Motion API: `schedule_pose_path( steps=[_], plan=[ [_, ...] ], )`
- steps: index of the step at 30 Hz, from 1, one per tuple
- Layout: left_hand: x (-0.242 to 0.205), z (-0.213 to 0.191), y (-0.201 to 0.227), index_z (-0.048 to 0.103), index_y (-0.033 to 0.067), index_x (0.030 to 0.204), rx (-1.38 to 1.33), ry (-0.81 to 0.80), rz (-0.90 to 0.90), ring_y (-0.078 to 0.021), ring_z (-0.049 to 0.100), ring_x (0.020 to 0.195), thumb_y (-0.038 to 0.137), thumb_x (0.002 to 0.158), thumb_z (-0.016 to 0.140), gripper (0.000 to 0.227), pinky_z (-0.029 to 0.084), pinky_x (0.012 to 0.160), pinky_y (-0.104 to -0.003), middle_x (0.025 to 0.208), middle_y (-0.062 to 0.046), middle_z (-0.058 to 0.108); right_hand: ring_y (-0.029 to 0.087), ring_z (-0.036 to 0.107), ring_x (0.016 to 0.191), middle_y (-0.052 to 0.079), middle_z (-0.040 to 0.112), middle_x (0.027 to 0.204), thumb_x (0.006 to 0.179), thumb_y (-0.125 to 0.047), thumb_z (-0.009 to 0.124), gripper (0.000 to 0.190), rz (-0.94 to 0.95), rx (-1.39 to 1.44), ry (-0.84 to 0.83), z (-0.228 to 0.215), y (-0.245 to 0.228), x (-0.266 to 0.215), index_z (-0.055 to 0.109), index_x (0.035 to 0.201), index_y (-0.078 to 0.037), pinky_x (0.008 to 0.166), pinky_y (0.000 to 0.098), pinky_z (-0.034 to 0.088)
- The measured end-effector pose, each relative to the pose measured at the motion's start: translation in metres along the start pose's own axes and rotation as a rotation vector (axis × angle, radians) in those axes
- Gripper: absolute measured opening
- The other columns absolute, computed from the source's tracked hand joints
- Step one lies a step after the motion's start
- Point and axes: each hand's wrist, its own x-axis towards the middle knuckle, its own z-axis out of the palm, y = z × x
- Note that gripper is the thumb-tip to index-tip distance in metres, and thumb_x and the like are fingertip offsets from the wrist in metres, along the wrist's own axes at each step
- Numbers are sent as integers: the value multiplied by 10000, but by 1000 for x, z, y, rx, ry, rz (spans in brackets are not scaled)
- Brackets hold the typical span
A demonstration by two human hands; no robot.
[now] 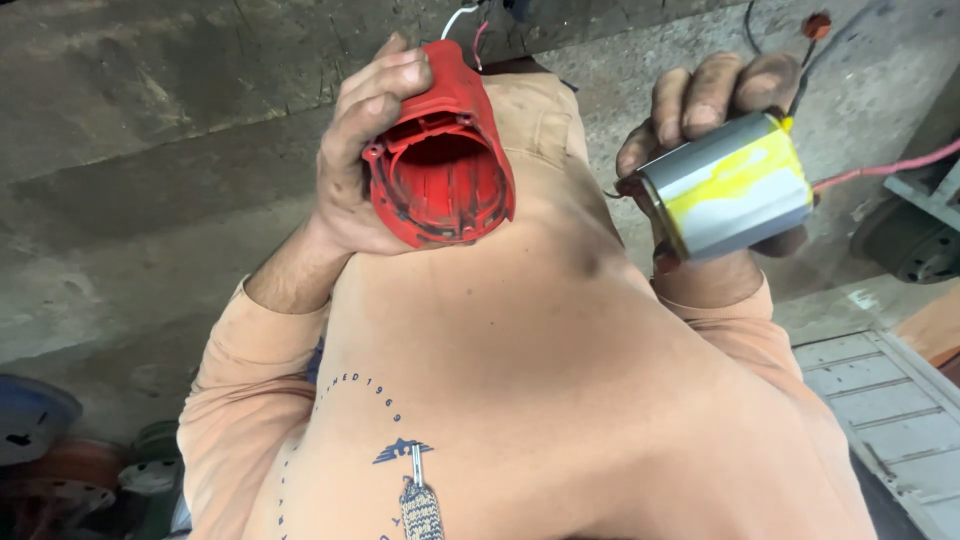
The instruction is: The person assembles a red Milwaukee power tool by inserting a cylindrical motor component into the red housing. They then use pliers to adjust internal wiring and secure the casing, repeatedly opening and closing the tool to check the fit.
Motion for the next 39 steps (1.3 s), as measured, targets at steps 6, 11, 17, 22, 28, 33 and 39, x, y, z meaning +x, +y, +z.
schedule_pose_path(
  steps=[6, 11, 17, 22, 28, 33, 39],
  plan=[
    [3, 7, -3, 276, 200, 1598, -7, 29, 68, -277, 462, 1490, 282, 712, 1053, 1181, 341, 1282, -504, 1543, -98, 478, 263, 624, 1156, 117, 614, 1205, 674, -417, 963, 847, 12, 240, -183, -20, 9, 7, 528, 1313, -72, 978, 530, 611],
    [4, 6, 5, 258, 196, 1606, 74, 18, 39, -293, 465, 1480, 340, 715, 1069, 1213, 344, 1272, -509, 1555, -101, 461, 273, 622, 1209, 126, 594, 1274, 676, -435, 947, 933, 39, 330, -205, -27, 17, 6, 455, 1381, -72, 1039, 529, 582],
    [2, 4, 9, 296, 162, 1605, 174, 24, 22, -325, 486, 1492, 349, 759, 1069, 1161, 366, 1262, -528, 1568, -127, 475, 365, 543, 1397, 241, 496, 1526, 719, -462, 905, 948, 83, 448, -203, -26, 26, 3, 422, 1432, -67, 1101, 550, 500],
    [6, 3, 13, 360, 125, 1587, 206, 28, -39, -314, 489, 1451, 371, 798, 1042, 1072, 376, 1266, -507, 1568, -133, 502, 328, 584, 1372, 183, 571, 1486, 688, -555, 884, 984, 110, 363, -128, -35, 26, -8, 432, 1439, -108, 1121, 496, 508],
    [13, 2, 15, 378, 98, 1584, 221, 27, -30, -316, 505, 1413, 336, 844, 1041, 1022, 393, 1240, -479, 1565, -124, 510, 239, 638, 1182, 100, 669, 1308, 656, -731, 807, 1025, 104, 190, 0, -27, 27, -5, 468, 1433, -154, 1006, 393, 545],
    [10, 3, 13, 378, 104, 1601, 205, 41, -28, -316, 515, 1402, 326, 875, 1061, 1021, 407, 1230, -467, 1521, -120, 508, 169, 569, 927, 58, 677, 1102, 738, -861, 612, 935, 162, 9, 29, -26, 24, -12, 528, 1376, -182, 839, 292, 516],
    [7, 3, 12, 390, 106, 1587, 219, 63, -29, -314, 510, 1408, 304, 844, 1064, 1023, 413, 1228, -464, 1511, -113, 517, 123, 495, 818, -10, 593, 941, 853, -951, 523, 927, 321, 39, 176, -33, 23, -22, 539, 1241, -109, 752, 262, 430]
  ],
)
